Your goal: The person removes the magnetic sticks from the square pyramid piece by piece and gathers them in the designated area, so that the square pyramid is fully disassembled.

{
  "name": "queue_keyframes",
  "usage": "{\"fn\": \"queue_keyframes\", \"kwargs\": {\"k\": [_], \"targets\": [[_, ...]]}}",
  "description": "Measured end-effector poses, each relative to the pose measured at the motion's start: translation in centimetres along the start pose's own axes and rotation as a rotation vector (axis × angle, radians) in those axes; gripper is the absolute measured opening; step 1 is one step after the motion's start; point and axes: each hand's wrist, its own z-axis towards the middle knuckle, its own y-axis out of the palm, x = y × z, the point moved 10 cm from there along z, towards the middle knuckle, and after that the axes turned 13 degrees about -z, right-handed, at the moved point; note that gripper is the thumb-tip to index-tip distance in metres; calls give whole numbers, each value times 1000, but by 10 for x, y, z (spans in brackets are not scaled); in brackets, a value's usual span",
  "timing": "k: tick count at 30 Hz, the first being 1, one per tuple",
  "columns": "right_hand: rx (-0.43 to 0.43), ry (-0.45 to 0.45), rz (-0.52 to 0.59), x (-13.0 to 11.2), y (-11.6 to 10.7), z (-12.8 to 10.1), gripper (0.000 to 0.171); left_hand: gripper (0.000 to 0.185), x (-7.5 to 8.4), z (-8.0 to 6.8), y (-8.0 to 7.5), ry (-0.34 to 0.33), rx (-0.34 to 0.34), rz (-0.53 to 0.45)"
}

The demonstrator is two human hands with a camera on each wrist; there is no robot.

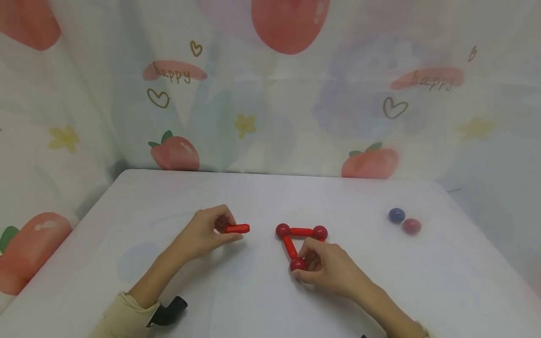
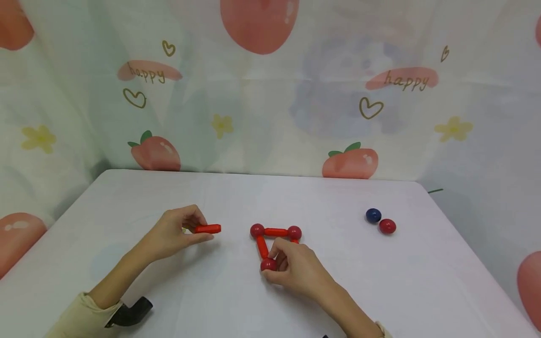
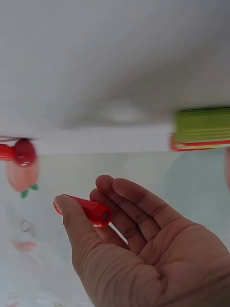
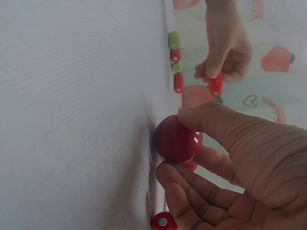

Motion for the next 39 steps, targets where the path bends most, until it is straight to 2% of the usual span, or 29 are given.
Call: {"fn": "queue_keyframes", "kwargs": {"k": [9,13,16,23,26,33,37,39], "targets": [[18,-20,2,-2,-1,1,28,26,-36,-16,-72,-86,177,136],[25,-26,6,-1,-1,0,28,23,-53,-19,-95,-121,233,186],[29,-30,8,-2,-2,0,28,24,-66,-20,-105,-170,247,209],[26,-30,12,-2,-1,0,28,30,-90,-22,-115,-338,238,287],[27,-30,15,-3,-2,0,28,29,-94,-22,-114,-377,215,316],[24,-32,12,-4,-2,0,27,24,-97,-21,-111,-396,182,368],[-3,-14,-2,-1,-1,1,28,33,-93,-23,-110,-403,179,372],[-23,-5,-11,1,0,0,28,39,-85,-23,-110,-378,188,375]]}}
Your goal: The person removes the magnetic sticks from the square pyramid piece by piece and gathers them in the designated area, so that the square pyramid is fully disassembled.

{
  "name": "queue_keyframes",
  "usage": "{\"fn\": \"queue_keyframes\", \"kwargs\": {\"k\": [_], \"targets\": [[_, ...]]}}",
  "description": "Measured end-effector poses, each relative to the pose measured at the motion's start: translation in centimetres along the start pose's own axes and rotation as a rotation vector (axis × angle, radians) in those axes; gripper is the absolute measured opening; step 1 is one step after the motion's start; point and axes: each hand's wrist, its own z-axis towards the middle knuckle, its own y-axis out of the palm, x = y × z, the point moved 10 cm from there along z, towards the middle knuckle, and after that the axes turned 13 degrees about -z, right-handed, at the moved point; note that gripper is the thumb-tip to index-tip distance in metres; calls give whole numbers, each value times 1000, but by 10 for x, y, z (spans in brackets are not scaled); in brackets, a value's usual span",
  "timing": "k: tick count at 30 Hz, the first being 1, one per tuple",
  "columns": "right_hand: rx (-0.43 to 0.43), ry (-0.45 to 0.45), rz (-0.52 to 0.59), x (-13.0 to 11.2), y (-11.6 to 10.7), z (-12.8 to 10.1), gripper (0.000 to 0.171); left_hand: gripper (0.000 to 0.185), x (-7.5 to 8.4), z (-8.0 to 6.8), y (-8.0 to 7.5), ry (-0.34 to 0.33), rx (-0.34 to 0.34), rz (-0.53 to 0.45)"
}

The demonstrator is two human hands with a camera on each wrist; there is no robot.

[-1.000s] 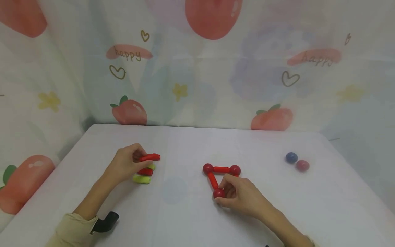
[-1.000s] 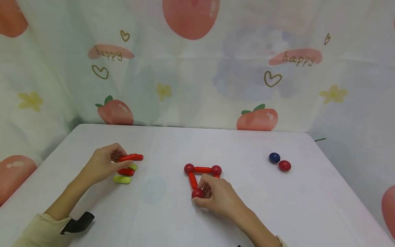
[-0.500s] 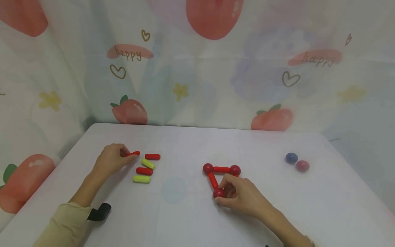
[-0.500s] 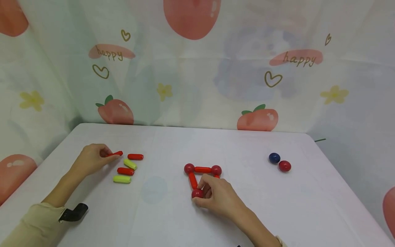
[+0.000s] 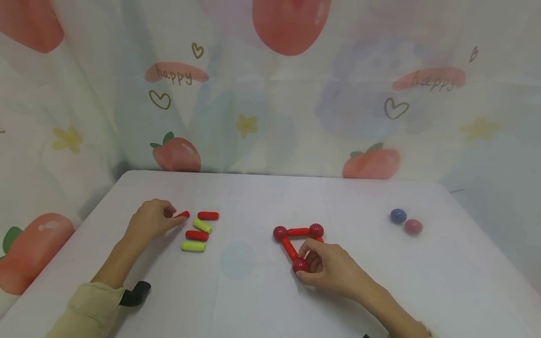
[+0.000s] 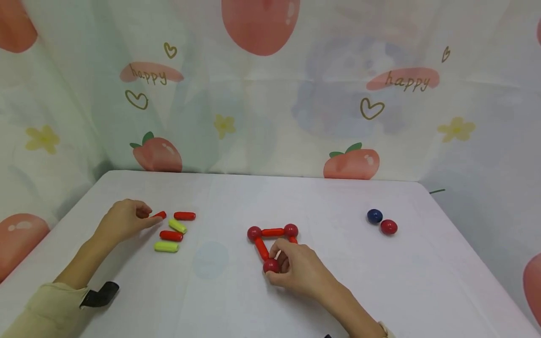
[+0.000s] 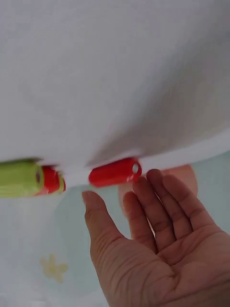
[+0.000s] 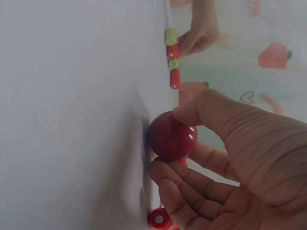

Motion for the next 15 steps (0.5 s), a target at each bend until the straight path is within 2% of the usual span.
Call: {"fn": "queue_keyframes", "kwargs": {"k": [3,7,9,12,15], "targets": [[-13,-21,-18,0,-1,0,28,41,20,-7,-9,87,54,-18],[11,-97,-45,-2,-10,-1,29,31,69,-21,-11,264,84,-84],[24,-144,-52,-5,-14,-2,30,27,95,-29,-2,354,60,-123],[52,-214,-40,-10,-20,-3,32,27,130,-41,19,490,-6,-175],[80,-268,-15,-13,-24,-3,34,30,157,-52,48,566,-119,-217]]}}
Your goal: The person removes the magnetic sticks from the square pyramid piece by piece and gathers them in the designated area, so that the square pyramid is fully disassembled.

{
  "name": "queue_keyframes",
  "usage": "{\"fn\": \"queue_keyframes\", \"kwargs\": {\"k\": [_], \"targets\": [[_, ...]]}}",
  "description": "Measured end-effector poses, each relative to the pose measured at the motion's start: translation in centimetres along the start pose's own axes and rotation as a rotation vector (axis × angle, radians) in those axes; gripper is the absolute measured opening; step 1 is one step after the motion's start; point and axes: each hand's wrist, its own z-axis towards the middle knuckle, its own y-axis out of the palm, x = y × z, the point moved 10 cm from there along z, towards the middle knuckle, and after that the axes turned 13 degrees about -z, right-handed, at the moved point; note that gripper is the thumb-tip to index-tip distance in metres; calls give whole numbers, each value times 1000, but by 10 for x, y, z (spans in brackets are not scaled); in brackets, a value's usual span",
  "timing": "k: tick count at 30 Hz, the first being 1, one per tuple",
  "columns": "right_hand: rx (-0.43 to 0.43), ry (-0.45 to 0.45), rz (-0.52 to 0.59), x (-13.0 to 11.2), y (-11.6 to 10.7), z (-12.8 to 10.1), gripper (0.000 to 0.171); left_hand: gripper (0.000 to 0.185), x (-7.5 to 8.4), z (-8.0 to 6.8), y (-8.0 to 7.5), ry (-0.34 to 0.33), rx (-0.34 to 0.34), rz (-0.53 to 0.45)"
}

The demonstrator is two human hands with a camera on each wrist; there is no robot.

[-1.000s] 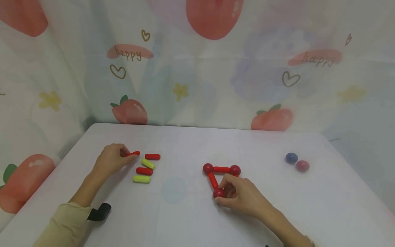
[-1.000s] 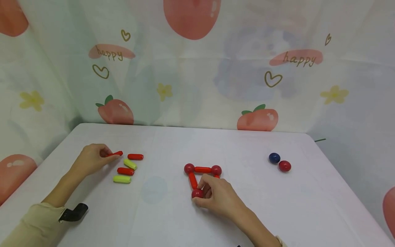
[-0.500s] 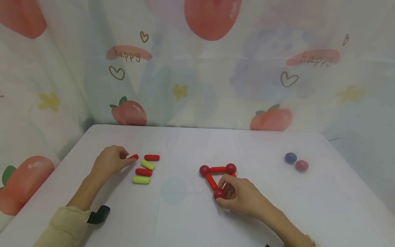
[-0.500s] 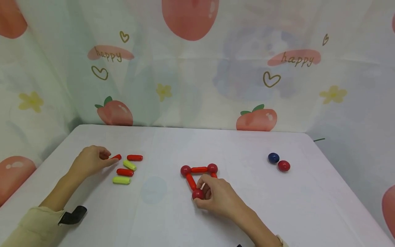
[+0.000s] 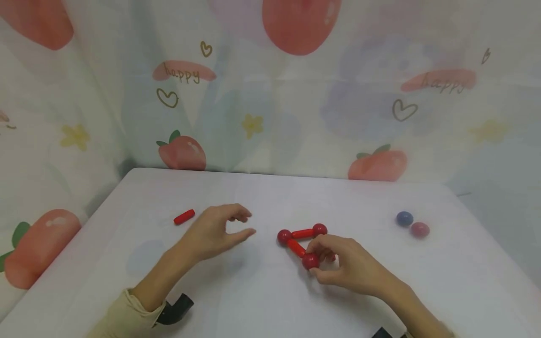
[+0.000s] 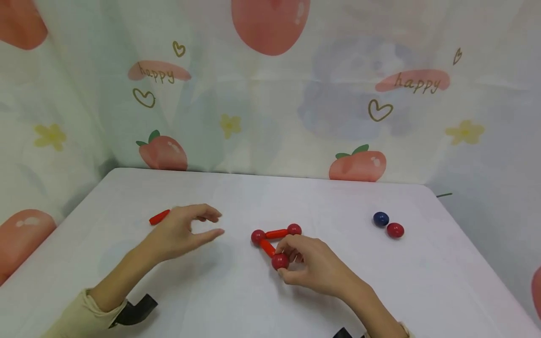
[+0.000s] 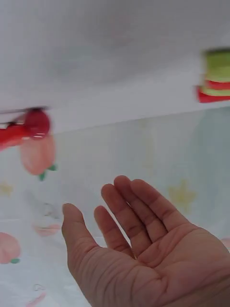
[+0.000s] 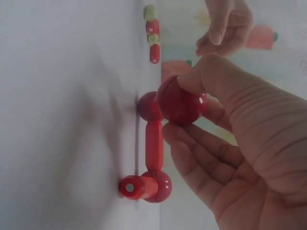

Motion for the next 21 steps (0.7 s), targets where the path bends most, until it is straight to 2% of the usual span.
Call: {"fn": "queue_keyframes", "kwargs": {"k": [4,9,11,16,21], "targets": [[31,-33,38,0,-6,-2,38,34,17,7,43,21,-136,-109],[70,-77,92,-1,-12,-4,39,37,30,16,79,81,-233,-225],[84,-87,108,-1,-14,-5,40,39,33,19,89,94,-267,-259],[118,-123,139,-1,-20,-6,43,38,34,25,112,72,-350,-315],[151,-142,180,1,-26,-6,40,31,35,25,119,85,-371,-329]]}}
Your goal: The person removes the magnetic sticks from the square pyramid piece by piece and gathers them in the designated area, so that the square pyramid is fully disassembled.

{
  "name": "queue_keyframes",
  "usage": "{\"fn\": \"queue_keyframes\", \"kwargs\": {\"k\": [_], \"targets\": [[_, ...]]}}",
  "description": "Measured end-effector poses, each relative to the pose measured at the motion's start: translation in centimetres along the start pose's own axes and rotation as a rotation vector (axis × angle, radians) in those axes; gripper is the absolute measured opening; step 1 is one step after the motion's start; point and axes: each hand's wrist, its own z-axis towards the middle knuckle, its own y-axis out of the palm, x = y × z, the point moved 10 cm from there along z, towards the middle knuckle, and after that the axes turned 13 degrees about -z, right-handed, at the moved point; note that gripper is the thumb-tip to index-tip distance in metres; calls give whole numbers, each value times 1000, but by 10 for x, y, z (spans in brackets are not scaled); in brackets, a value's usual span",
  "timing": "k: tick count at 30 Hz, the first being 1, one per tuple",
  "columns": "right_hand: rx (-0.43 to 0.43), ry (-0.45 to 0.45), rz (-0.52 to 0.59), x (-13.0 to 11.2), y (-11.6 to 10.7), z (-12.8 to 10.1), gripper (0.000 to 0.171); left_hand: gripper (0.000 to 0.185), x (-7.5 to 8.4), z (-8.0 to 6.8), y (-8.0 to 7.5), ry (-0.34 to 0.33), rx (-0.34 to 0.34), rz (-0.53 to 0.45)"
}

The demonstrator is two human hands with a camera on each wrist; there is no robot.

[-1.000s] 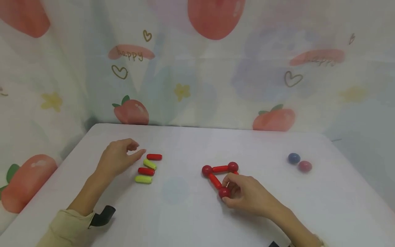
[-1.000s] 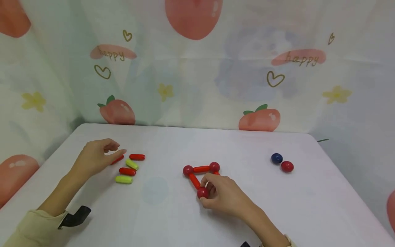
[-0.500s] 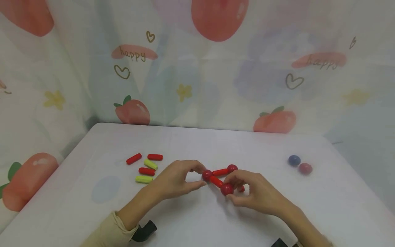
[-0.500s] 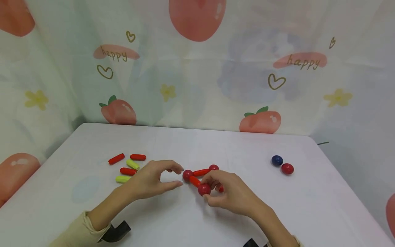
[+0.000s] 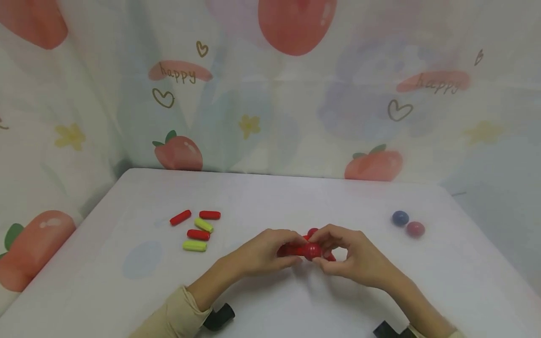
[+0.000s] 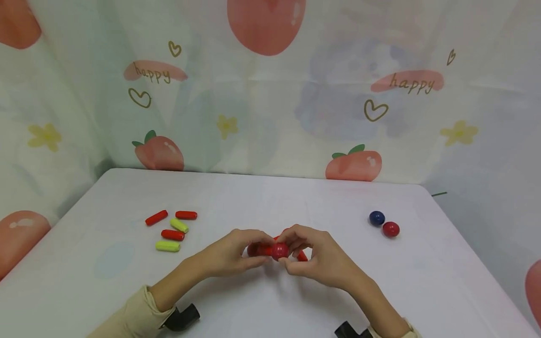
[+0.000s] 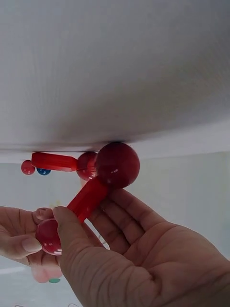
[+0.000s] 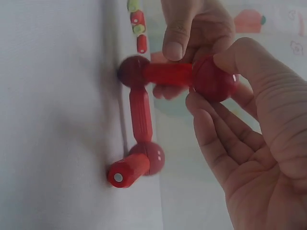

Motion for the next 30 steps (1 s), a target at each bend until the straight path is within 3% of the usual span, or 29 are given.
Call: {"fn": "queue_keyframes", "kwargs": {"k": [8,15,19,30], "targets": [[18,83,-25,13,-3,-1,35,25,-6,0,1,-35,44,-15],[-35,174,-25,24,6,-3,34,29,-12,-2,-3,-107,103,81],[-58,197,-25,27,11,-3,34,25,-13,-4,-5,-137,117,88],[-147,218,4,32,19,-6,31,24,-12,-4,-2,-132,115,106]]}}
